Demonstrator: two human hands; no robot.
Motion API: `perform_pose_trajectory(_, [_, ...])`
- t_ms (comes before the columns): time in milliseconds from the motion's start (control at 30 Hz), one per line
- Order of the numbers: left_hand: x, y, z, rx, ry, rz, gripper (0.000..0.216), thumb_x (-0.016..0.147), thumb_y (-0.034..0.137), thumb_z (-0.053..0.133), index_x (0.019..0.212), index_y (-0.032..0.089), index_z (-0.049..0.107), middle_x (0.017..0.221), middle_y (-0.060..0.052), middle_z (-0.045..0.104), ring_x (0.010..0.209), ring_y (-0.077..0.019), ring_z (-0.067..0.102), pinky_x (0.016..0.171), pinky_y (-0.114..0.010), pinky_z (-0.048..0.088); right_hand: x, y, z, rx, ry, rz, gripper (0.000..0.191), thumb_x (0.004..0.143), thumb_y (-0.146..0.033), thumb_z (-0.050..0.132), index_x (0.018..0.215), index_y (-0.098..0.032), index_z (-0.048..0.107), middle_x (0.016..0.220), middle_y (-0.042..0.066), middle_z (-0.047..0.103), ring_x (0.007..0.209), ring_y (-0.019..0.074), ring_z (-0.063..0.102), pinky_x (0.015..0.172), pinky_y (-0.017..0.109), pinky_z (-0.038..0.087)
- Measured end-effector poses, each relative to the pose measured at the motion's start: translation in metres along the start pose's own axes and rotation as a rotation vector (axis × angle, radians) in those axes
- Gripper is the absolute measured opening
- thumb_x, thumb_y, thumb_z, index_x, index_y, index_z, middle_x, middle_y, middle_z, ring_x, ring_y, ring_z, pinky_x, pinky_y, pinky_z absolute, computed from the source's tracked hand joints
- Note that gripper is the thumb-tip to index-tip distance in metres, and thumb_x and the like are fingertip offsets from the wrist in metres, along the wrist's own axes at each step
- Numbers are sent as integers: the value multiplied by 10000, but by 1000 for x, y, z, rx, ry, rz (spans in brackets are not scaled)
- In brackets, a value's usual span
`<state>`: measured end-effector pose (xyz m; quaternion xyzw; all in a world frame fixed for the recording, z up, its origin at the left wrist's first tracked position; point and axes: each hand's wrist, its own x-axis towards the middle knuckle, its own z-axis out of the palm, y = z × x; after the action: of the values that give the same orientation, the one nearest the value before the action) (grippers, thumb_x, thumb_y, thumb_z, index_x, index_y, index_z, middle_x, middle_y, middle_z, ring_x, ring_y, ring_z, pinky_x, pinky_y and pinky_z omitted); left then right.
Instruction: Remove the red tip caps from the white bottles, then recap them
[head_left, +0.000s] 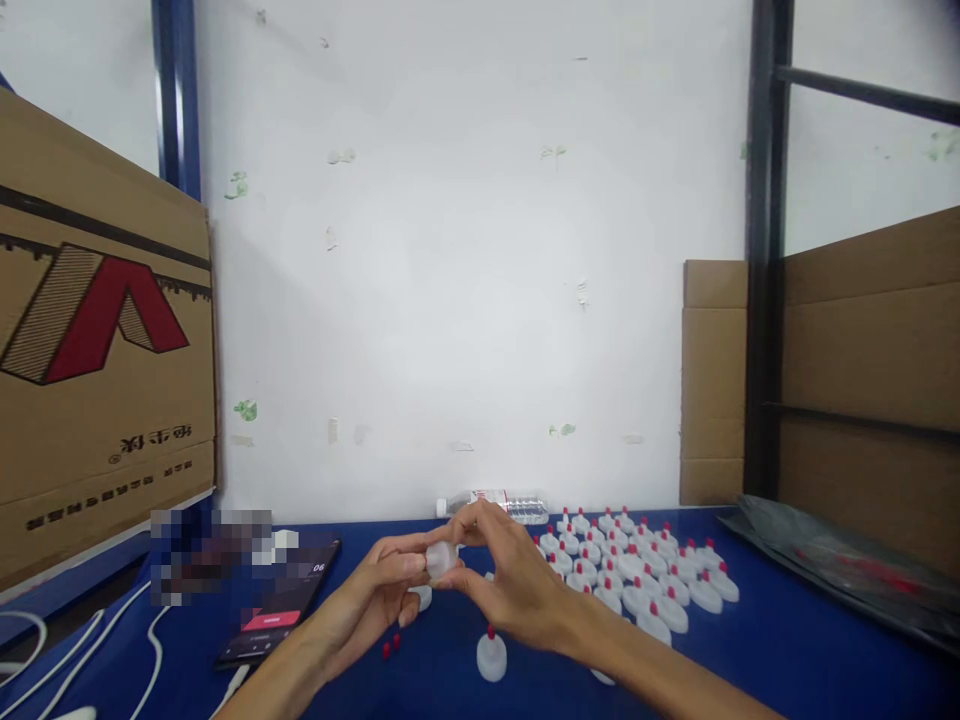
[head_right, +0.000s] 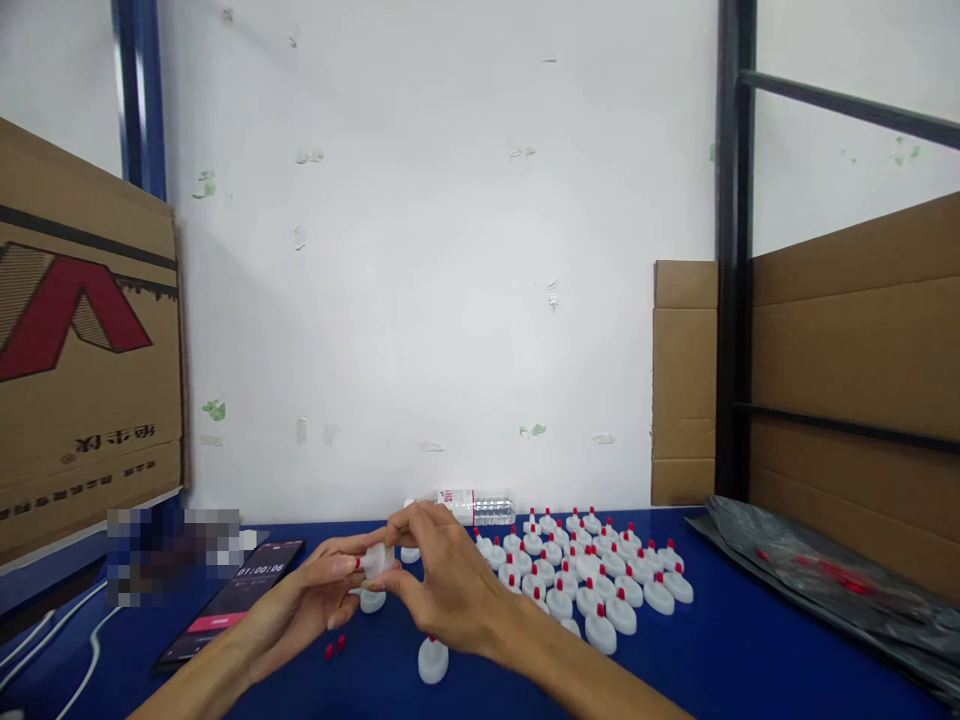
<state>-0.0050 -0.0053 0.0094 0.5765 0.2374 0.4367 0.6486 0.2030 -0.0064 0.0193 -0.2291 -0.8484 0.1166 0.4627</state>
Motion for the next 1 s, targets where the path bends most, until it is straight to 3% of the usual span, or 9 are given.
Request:
perform_pose_trajectory(267, [-2, 5, -2, 159, -58, 37, 546, 715, 449, 801, 1155, 130, 754, 849, -77, 656, 625, -102, 426, 443, -176, 278, -4, 4, 5, -162, 26, -287, 142, 913, -147, 639, 899, -235, 528, 908, 22, 705, 1025, 221, 602, 929, 362, 483])
perform_pose_trajectory(367, [1, 3, -2, 148, -40, 35, 503, 733, 460, 802, 1104, 121, 765, 795, -64, 623, 604, -97, 418, 448, -175, 321, -1, 3, 0, -280, -27, -368, 49, 971, -182, 579, 970, -231, 578, 1032, 50, 739, 1053, 227, 607, 930, 374, 482])
perform_pose_trajectory(567, [6, 2, -4, 275, -18, -19, 526, 824, 573, 726, 1100, 126, 710, 834, -61, 619, 641, -123, 524, 455, -187, 386, 4, 10, -7, -478, -147, -467, 199, 1045, -239, 470, 1182, -225, 614, 1208, 72, 720, 1034, 216, 634, 910, 384, 474])
perform_pose_trajectory(633, [9, 4, -6, 312, 77, -53, 587, 822, 677, 663, 1108, 164, 660, 862, -49, 636, 588, -108, 541, 392, -167, 266, 4, 18, -8, -496, -133, -405, 210, 1044, -255, 474, 1183, -231, 630, 1176, 76, 729, 1027, 223, 641, 906, 392, 467])
perform_pose_trajectory(700, [11, 7, -11, 388, 195, -60, 580, 787, 728, 648, 989, 185, 625, 831, -14, 638, 488, -66, 475, 388, -169, 167, 3, 28, -9, -502, -92, -248, 223, 1043, -282, 478, 1189, -234, 640, 1146, 82, 731, 1050, 231, 640, 936, 397, 454])
perform_pose_trajectory(767, [12, 10, -17, 527, 255, -33, 540, 771, 720, 653, 818, 190, 559, 689, 35, 602, 415, -46, 371, 411, -188, 172, 2, 39, -11, -522, -85, -56, 268, 1059, -315, 438, 1230, -232, 627, 1150, 87, 726, 1091, 240, 634, 978, 407, 436])
perform_pose_trajectory(833, [12, 13, -21, 644, 273, -10, 511, 776, 692, 648, 715, 214, 478, 500, 95, 460, 379, -58, 279, 430, -212, 190, 1, 50, -13, -555, -125, 73, 336, 1082, -345, 351, 1223, -221, 629, 1119, 90, 732, 1067, 248, 650, 958, 408, 448])
perform_pose_trajectory(900, [11, 14, -25, 765, 305, 21, 484, 797, 657, 630, 680, 230, 437, 444, 124, 311, 400, -80, 238, 449, -226, 179, -2, 59, -14, -578, -186, 113, 425, 1092, -368, 275, 1100, -212, 670, 987, 77, 747, 947, 247, 681, 867, 385, 480])
perform_pose_trajectory(1000, [7, 17, -25, 1010, 306, 39, 419, 854, 563, 582, 658, 223, 438, 515, 99, 324, 491, -106, 299, 495, -232, 210, -8, 66, -14, -592, -286, 112, 510, 1086, -408, 260, 868, -224, 682, 773, 33, 716, 746, 222, 674, 740, 337, 483])
